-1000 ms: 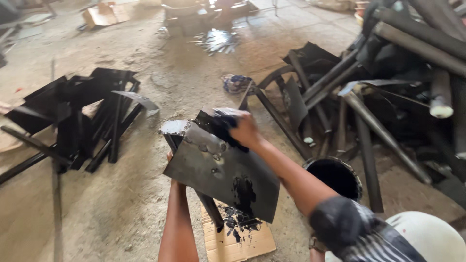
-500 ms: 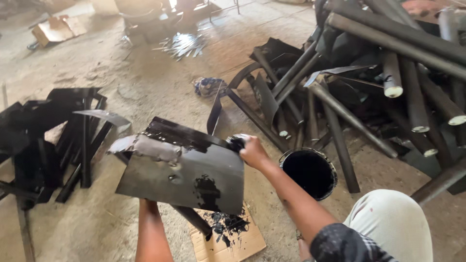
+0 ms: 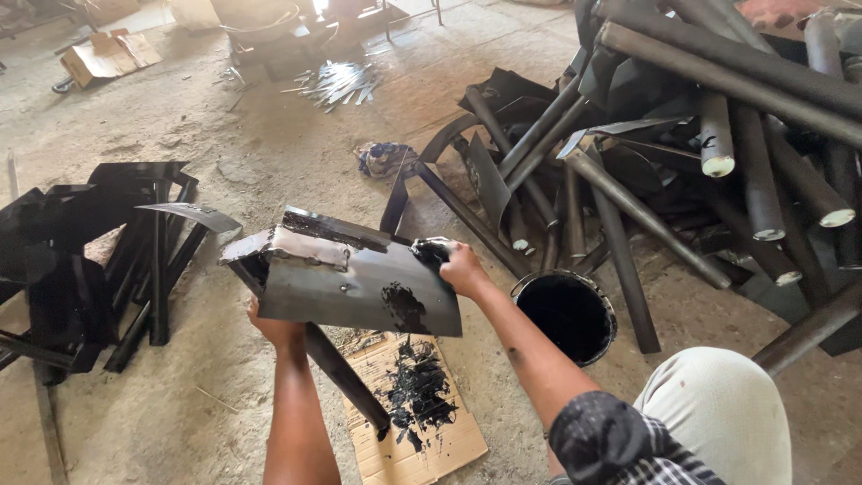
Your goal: The person applies black paint to metal posts and plates using a cloth or rag by hand, dipping the cloth into a container of paint and rubbing it over the surfaces of the metal components.
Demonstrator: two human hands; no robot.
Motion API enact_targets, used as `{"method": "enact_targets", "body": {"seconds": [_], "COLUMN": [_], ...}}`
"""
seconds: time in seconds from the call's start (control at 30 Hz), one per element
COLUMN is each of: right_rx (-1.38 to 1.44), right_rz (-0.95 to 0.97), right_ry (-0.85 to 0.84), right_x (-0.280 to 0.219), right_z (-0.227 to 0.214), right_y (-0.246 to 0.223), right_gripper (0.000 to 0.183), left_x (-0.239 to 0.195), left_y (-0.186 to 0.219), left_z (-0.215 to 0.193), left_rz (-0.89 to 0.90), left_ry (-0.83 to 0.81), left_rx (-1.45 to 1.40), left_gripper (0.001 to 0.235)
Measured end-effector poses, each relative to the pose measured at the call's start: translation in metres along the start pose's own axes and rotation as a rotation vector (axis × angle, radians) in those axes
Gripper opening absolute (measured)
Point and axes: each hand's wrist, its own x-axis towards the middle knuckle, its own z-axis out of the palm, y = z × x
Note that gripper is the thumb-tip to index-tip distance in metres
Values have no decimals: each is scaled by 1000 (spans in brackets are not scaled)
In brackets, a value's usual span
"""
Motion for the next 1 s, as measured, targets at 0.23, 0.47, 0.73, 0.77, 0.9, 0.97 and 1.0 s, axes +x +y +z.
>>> {"method": "enact_targets", "body": {"seconds": [0.23,0.47,0.73,0.77,0.9,0.97,1.0], "right_rx": [-106,-174,-100,-40,-13,-100,-141], "right_rz": [-80,-10,-207,-268,-370,-258,-159], "right_ry": [84,312,21,80,243,223,183], "right_x": [-83,-86,-51,-53,-53,-51,-55], "right_z": [-2,44,93,93,104,98,87], "right_y": [-33,-95,-255,-260,-223,-176,-150], "right_gripper": [48,18,21,21,36,36,28], "left_x": [2,0,-7,-9,-4,-2,-1], "left_y": [22,67,89,88,75,67,64], "left_z": [3,-2,-14,-15,-23,-32,-38], "left_rz": [-189,-528,-462,-436,-331,-256,-262], "left_ry": [106,194,162,142,163,203,196], "left_rx": [-113,101,-1,-46,-42,10,-46], "left_gripper": [34,43,40,39,38,38,38]}}
